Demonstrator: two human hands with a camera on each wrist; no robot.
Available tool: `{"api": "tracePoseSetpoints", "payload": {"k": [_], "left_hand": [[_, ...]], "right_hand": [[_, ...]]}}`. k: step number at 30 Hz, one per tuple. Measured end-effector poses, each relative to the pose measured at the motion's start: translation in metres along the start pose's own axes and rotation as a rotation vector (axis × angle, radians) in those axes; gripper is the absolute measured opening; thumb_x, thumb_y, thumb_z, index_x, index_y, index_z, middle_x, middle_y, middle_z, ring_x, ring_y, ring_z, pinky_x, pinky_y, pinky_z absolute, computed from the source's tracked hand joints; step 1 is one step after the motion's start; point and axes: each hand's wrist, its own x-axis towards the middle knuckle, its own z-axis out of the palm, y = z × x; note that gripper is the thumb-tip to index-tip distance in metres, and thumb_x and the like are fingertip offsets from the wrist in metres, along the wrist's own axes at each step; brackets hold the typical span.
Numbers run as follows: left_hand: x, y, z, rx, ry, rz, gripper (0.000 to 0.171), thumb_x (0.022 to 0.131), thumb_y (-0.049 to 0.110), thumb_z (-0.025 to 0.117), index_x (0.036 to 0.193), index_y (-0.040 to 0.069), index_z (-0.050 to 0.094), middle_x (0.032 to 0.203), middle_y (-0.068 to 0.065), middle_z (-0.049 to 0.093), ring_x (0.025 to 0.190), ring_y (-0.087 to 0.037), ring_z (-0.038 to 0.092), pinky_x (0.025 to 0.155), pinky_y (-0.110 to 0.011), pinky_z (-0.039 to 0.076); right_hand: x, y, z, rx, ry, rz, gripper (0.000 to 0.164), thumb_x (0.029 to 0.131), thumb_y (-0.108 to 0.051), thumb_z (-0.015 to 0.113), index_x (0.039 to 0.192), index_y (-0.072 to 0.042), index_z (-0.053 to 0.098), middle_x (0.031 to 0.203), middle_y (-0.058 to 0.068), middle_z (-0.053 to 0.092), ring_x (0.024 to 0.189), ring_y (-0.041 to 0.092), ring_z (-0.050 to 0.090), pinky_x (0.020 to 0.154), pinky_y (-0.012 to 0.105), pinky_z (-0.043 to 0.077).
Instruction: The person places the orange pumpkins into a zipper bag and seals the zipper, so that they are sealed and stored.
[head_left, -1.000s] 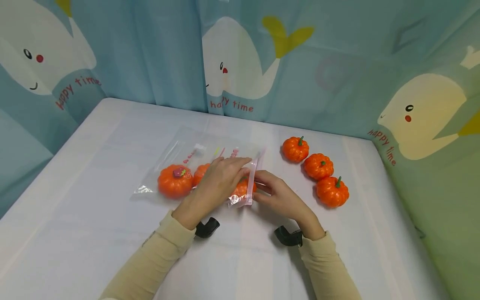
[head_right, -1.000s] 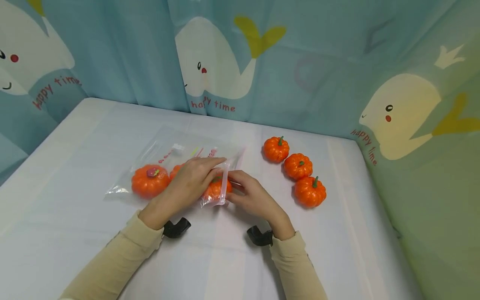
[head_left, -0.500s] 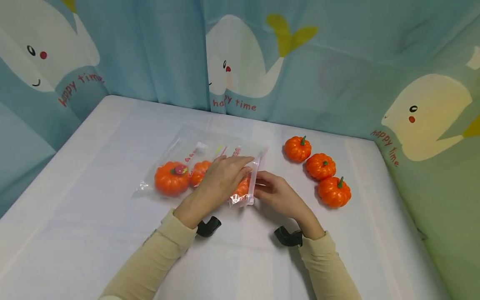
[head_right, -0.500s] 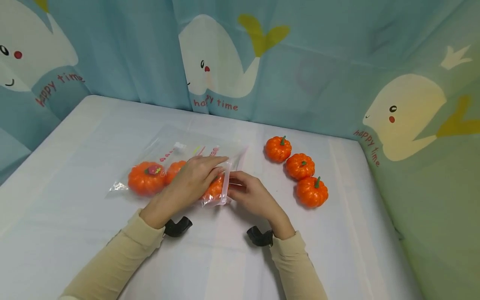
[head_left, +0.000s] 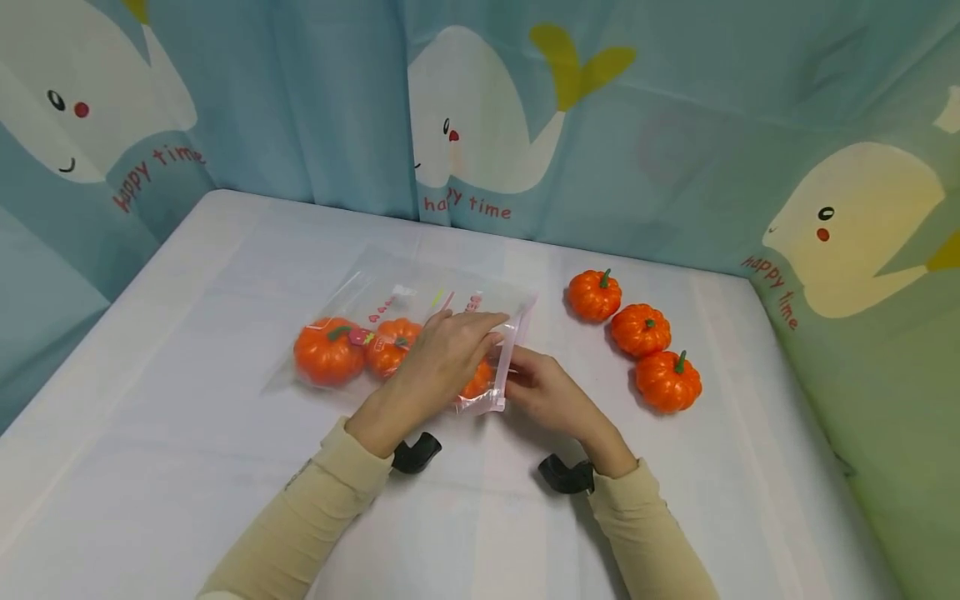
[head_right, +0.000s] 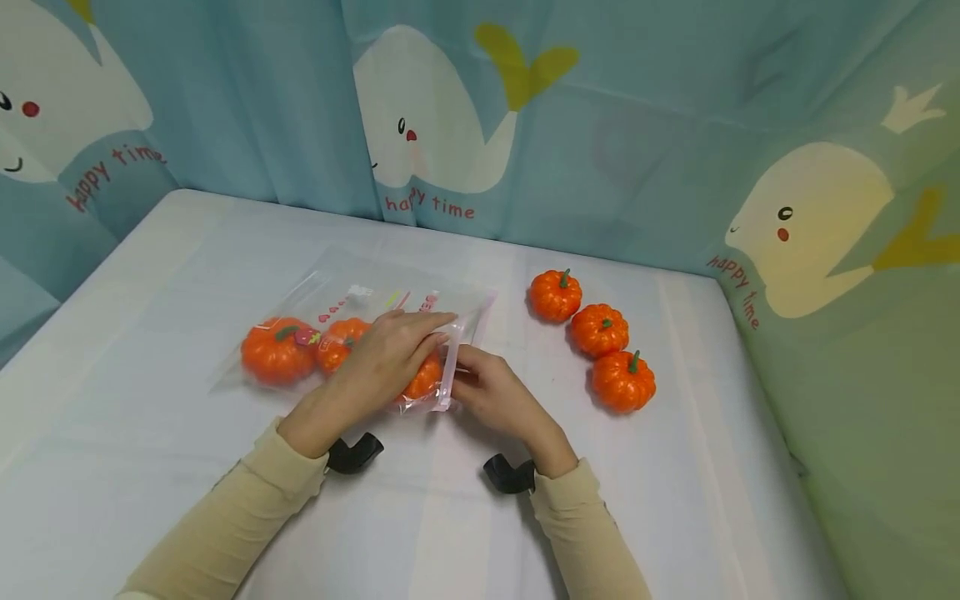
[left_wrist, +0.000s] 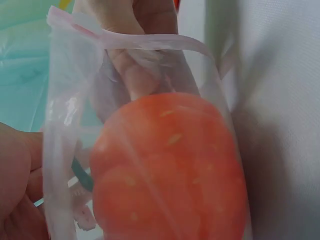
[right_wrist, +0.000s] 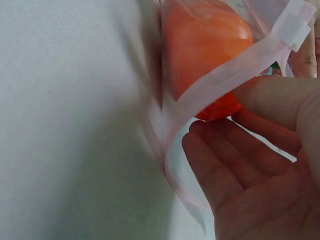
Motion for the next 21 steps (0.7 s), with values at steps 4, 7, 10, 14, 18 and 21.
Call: {"api": "tracePoseSetpoints", "payload": {"k": [4,7,10,14,18,21], "left_hand": [[-0.002,-0.001,-0.001,0.009,0.008,0.002,0.030,0.101,0.020,0.059,0.128,0.008,0.066,0.120,-0.007,0.072,0.116,-0.024,0.067,0.100,-0.049,0.050],[-0.002,-0.002,-0.001,0.007,0.018,0.013,0.030,0.100,0.020,0.059,0.127,0.008,0.066,0.120,-0.007,0.073,0.115,-0.023,0.068,0.098,-0.047,0.051],[-0.001,-0.002,-0.001,0.009,0.018,0.014,0.031,0.100,0.021,0.059,0.128,0.008,0.065,0.123,-0.007,0.071,0.118,-0.023,0.066,0.099,-0.047,0.051],[0.000,-0.002,-0.003,0.011,0.000,-0.004,0.033,0.100,0.023,0.060,0.130,0.009,0.064,0.126,-0.007,0.070,0.120,-0.022,0.065,0.103,-0.048,0.049],[0.000,-0.001,-0.004,0.010,-0.019,-0.013,0.033,0.100,0.024,0.059,0.130,0.009,0.065,0.124,-0.006,0.071,0.119,-0.022,0.065,0.103,-0.047,0.049],[0.001,0.000,-0.005,0.015,-0.028,-0.020,0.034,0.100,0.025,0.060,0.130,0.010,0.064,0.125,-0.006,0.070,0.120,-0.022,0.065,0.104,-0.047,0.048]], "right_hand": [[0.000,-0.001,-0.001,0.009,-0.017,0.035,0.038,0.094,-0.001,0.063,0.132,-0.004,0.059,0.134,0.011,0.062,0.124,0.027,0.061,0.103,0.041,0.051],[0.001,-0.002,-0.004,0.002,-0.017,0.051,0.033,0.094,-0.003,0.063,0.127,-0.006,0.062,0.131,0.009,0.063,0.124,0.025,0.061,0.103,0.039,0.051],[0.001,-0.005,-0.009,-0.020,-0.003,0.042,0.032,0.094,-0.004,0.065,0.126,-0.008,0.062,0.129,0.007,0.064,0.124,0.023,0.061,0.103,0.039,0.051],[-0.004,-0.009,-0.019,-0.042,0.033,0.047,0.038,0.092,-0.004,0.067,0.130,-0.006,0.061,0.131,0.009,0.063,0.126,0.026,0.060,0.105,0.042,0.049],[-0.013,-0.013,-0.034,-0.087,0.098,0.075,0.041,0.092,-0.007,0.070,0.132,-0.002,0.060,0.133,0.015,0.061,0.127,0.031,0.058,0.105,0.046,0.048],[-0.020,-0.017,-0.047,-0.156,0.159,0.091,0.041,0.092,-0.012,0.070,0.131,-0.003,0.060,0.133,0.016,0.061,0.127,0.032,0.058,0.105,0.049,0.049]]}}
